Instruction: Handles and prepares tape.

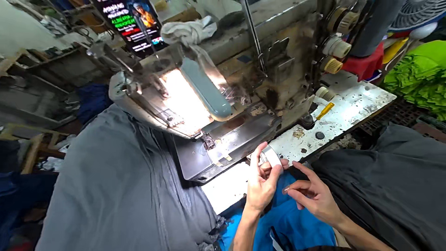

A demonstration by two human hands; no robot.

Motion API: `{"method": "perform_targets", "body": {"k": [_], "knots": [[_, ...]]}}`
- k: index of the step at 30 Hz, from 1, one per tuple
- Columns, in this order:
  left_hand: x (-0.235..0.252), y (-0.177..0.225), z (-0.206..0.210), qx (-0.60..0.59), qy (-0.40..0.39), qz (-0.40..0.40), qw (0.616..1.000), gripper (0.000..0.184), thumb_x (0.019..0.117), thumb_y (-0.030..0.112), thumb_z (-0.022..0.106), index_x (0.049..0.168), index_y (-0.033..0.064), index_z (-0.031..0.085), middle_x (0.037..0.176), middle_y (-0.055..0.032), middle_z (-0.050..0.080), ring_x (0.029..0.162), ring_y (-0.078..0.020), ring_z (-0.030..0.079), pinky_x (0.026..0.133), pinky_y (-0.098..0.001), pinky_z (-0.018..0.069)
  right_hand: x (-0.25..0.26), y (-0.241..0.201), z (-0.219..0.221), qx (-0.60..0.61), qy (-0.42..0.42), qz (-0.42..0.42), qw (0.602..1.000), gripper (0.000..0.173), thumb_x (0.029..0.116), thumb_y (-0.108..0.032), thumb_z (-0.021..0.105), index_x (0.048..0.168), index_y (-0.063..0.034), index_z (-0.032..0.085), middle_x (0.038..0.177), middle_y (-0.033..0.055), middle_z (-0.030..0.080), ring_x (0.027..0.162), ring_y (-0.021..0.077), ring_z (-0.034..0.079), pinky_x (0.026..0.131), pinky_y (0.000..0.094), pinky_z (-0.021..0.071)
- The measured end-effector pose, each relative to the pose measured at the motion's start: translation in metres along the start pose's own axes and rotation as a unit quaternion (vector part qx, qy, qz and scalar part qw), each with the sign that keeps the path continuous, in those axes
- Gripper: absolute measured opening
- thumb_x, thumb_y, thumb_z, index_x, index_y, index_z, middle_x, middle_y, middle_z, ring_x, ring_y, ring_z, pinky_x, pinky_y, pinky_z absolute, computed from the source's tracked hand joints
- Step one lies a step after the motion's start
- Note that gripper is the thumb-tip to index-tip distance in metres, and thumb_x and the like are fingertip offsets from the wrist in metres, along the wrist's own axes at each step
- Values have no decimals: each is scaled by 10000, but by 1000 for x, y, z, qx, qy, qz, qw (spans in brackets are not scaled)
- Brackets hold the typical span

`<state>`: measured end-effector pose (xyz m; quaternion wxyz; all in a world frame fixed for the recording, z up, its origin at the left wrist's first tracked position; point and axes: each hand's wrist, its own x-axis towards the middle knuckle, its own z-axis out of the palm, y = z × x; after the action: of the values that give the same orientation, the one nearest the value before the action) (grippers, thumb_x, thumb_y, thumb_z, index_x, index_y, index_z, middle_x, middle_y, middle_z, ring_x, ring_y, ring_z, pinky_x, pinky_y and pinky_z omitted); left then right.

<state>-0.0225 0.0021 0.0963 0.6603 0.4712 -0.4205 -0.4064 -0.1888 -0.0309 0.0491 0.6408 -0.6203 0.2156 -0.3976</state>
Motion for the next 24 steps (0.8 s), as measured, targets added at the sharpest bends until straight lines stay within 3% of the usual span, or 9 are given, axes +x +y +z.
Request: {"method": "perform_targets", "body": {"k": [7,12,16,21,24], "knots": [[16,-32,10,21,-74,-8,997,628,955,-84,562,1482,-111,222,1039,-112,761,956,-165,754,877,-319,615,1,9,-30,-21,31,97,995,685,938,-45,673,1519,17,315,898,-43,749,602,0,642,518,152,531],[23,-28,14,26,-70,-8,997,581,951,-91,553,1458,-82,268,1032,-99,760,920,-140,750,811,-273,613,-2,10,-29,-22,52,105,993,661,932,-48,683,1497,8,344,920,-52,755,587,-25,622,496,126,498],[24,-36,18,-12,-40,-23,999,605,942,-118,555,1460,-75,246,1028,-121,764,918,-190,766,857,-327,629,-9,12,-29,-34,69,95,993,636,944,-55,674,1488,20,354,924,-57,753,595,-38,619,503,118,498],[34,-35,18,-52,3,0,999,529,950,-106,517,1415,-18,281,974,-108,762,880,-204,767,831,-347,634,-18,13,-27,-43,64,125,989,665,939,-53,678,1505,24,336,910,-60,743,586,-46,599,505,118,488],[37,-27,20,-23,-38,-8,999,528,959,-88,525,1427,-27,287,1004,-98,762,903,-186,763,843,-334,632,-17,14,-28,-40,73,136,987,681,926,-24,661,1514,27,321,876,-51,739,579,-15,624,512,145,524]]}}
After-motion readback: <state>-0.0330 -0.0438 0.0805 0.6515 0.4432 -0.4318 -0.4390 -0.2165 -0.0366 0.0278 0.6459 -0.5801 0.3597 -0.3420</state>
